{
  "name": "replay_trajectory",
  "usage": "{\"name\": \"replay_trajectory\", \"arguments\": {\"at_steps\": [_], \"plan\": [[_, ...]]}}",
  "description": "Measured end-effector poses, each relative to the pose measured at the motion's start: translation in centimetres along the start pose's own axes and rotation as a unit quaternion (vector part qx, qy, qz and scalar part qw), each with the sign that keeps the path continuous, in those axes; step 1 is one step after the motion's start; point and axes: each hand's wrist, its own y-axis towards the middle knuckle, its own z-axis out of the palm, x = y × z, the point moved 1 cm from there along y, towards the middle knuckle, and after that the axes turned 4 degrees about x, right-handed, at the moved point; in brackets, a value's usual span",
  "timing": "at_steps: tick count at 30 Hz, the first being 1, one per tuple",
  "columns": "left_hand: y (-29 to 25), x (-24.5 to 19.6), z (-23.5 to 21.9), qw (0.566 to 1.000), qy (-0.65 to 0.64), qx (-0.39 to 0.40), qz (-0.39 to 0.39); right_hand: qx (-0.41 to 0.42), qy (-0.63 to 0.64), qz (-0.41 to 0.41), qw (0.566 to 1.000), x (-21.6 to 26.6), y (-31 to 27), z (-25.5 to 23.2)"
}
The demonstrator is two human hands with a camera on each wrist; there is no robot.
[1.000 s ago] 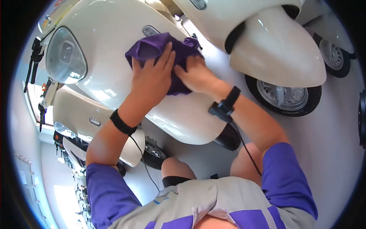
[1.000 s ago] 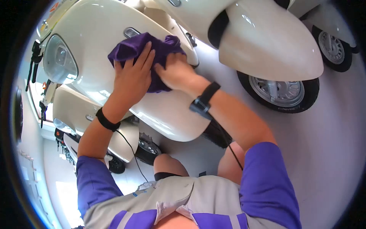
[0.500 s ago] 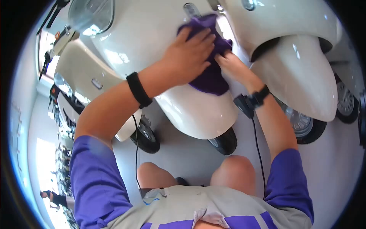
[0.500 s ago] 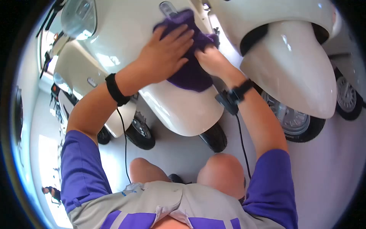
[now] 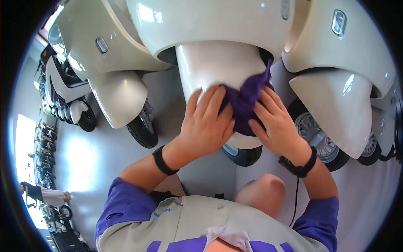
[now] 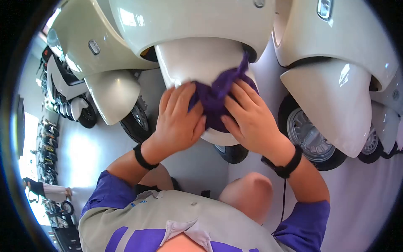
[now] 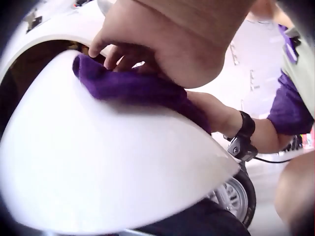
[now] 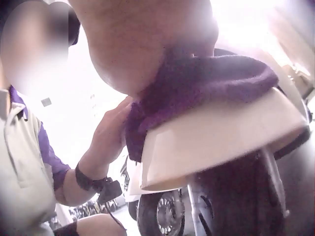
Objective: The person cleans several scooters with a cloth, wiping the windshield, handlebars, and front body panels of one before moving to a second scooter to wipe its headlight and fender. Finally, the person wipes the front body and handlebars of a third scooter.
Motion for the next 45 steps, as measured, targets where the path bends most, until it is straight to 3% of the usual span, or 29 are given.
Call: {"name": "replay_trajectory", "arguments": {"at_steps": [5,8,9,11,14,20,21,24,26,27,30,32,34,36,38,40,43,45], "plan": [[1.8,4.3,2.1,0.988,0.032,-0.09,-0.125,0.011,0.008,0.042,0.999,-2.0,7.7,1.7],[-1.0,1.7,3.8,0.987,-0.082,-0.035,-0.133,0.072,-0.102,0.019,0.992,-0.6,5.4,2.1],[-3.2,0.5,4.5,0.991,-0.111,-0.034,-0.074,0.135,-0.125,0.009,0.983,0.9,4.7,1.6],[-5.5,0.8,5.4,0.993,-0.113,-0.036,0.031,0.158,-0.132,0.025,0.978,2.5,1.6,2.3],[-6.0,5.0,9.1,0.977,-0.125,-0.154,0.075,0.213,-0.163,-0.006,0.963,2.5,3.3,1.9],[-5.0,9.4,10.5,0.921,-0.294,-0.217,-0.136,0.207,-0.264,-0.083,0.939,4.0,14.5,4.2],[-5.3,10.3,11.0,0.908,-0.326,-0.223,-0.141,0.203,-0.294,-0.091,0.93,4.3,14.9,4.8],[-7.3,10.3,13.6,0.87,-0.396,-0.237,-0.172,0.286,-0.315,-0.051,0.904,6.4,13.0,6.3],[-9.4,6.5,15.4,0.876,-0.373,-0.238,-0.193,0.356,-0.362,-0.085,0.857,7.5,8.9,7.3],[-9.8,4.3,14.8,0.9,-0.337,-0.203,-0.189,0.4,-0.372,-0.108,0.831,8.0,6.9,7.4],[-10.4,2.7,12.4,0.9,-0.364,-0.197,-0.139,0.41,-0.373,-0.081,0.829,7.4,3.4,6.1],[-9.3,5.6,11.7,0.909,-0.369,-0.169,-0.092,0.407,-0.371,-0.043,0.833,7.4,5.3,5.4],[-7.7,9.4,11.9,0.915,-0.338,-0.197,-0.092,0.378,-0.37,-0.007,0.849,7.4,8.8,6.2],[-6.4,12.7,12.4,0.889,-0.375,-0.212,-0.157,0.327,-0.398,-0.008,0.857,8.3,13.9,8.4],[-6.4,15.3,15.0,0.877,-0.397,-0.185,-0.196,0.327,-0.405,-0.04,0.853,8.4,17.9,10.6],[-7.1,17.2,17.6,0.834,-0.468,-0.161,-0.242,0.354,-0.379,-0.05,0.853,7.5,19.9,12.8],[-9.2,18.6,23.8,0.782,-0.531,-0.174,-0.277,0.439,-0.416,-0.07,0.794,7.3,19.2,16.5],[-10.1,17.6,24.3,0.788,-0.514,-0.174,-0.29,0.467,-0.438,-0.087,0.763,7.8,17.3,17.7]]}}
